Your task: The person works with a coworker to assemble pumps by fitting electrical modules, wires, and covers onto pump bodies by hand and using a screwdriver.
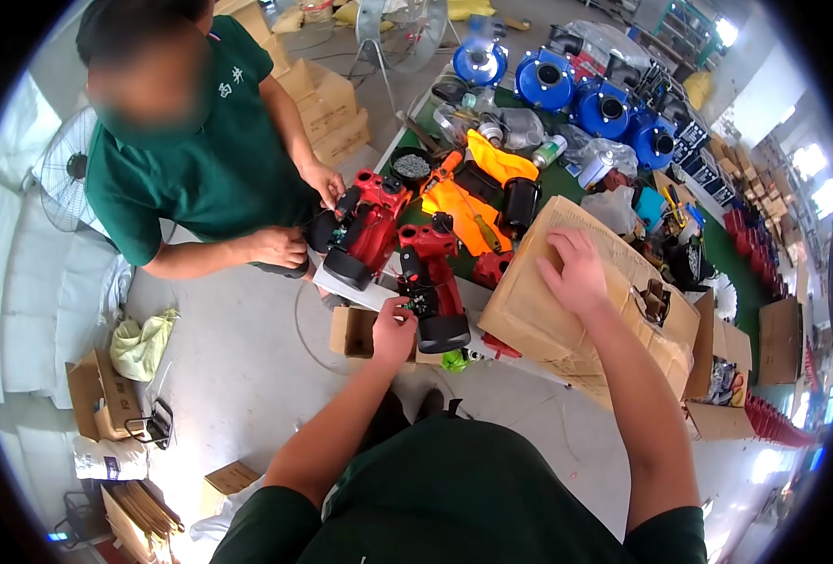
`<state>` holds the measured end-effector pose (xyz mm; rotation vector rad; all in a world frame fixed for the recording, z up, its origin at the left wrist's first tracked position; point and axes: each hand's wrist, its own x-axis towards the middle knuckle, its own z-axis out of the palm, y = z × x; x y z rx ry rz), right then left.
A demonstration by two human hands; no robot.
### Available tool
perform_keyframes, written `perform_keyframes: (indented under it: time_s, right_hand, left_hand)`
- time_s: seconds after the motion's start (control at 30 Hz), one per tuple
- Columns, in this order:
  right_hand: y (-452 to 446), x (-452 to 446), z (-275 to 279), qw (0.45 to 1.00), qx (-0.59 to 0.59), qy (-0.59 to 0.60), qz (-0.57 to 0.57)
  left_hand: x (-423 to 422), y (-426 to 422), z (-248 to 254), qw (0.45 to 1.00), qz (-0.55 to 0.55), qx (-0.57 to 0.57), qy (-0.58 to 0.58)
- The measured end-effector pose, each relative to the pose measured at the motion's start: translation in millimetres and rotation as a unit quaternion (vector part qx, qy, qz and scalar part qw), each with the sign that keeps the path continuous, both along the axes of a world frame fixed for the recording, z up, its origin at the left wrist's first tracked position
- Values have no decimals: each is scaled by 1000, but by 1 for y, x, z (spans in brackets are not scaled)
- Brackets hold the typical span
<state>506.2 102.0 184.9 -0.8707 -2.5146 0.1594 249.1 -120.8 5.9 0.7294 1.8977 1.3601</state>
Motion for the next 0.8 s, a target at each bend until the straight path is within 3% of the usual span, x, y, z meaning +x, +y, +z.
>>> perform_keyframes:
  time_s: [0.1, 0.13, 0.23, 0.27, 0.37, 0.5, 0.6, 0.67, 0.77, 0.8]
  right_hand:
    - [0, 0, 1, 1000, -4, 1, 2]
    - [0, 1, 1, 1000, -4, 2, 0]
    - [0, 1, 1, 1000, -1, 1, -3]
    - [0, 1, 0, 1000, 1, 0, -4]
    - [-2, 1, 0, 1000, 12, 2, -16]
    - [-23, -16, 3, 992, 102, 72, -9]
    - [-69, -49, 9, 986, -34, 152, 66]
    - [-102, -64, 8, 958, -234, 138, 89]
    - [-130, -86, -16, 925, -367, 88, 40]
    - [-133, -89, -29, 860, -502, 96, -7]
  left_hand:
    - [7, 8, 9, 975, -80, 51, 200]
    - [10, 16, 30, 972, -102, 7, 213]
    - [16, 41, 31, 923, -88, -54, 370]
    - [11, 50, 33, 926, -121, -119, 338]
    - [-5, 51, 49, 927, -197, -169, 270]
    - [-13, 34, 25, 926, -228, -23, 302]
    - [-12, 32, 29, 920, -239, 1, 309]
    - [-11, 29, 34, 919, -238, -9, 316]
    - [-12, 23, 35, 927, -211, 0, 309]
    - [-13, 20, 34, 932, -199, 7, 304]
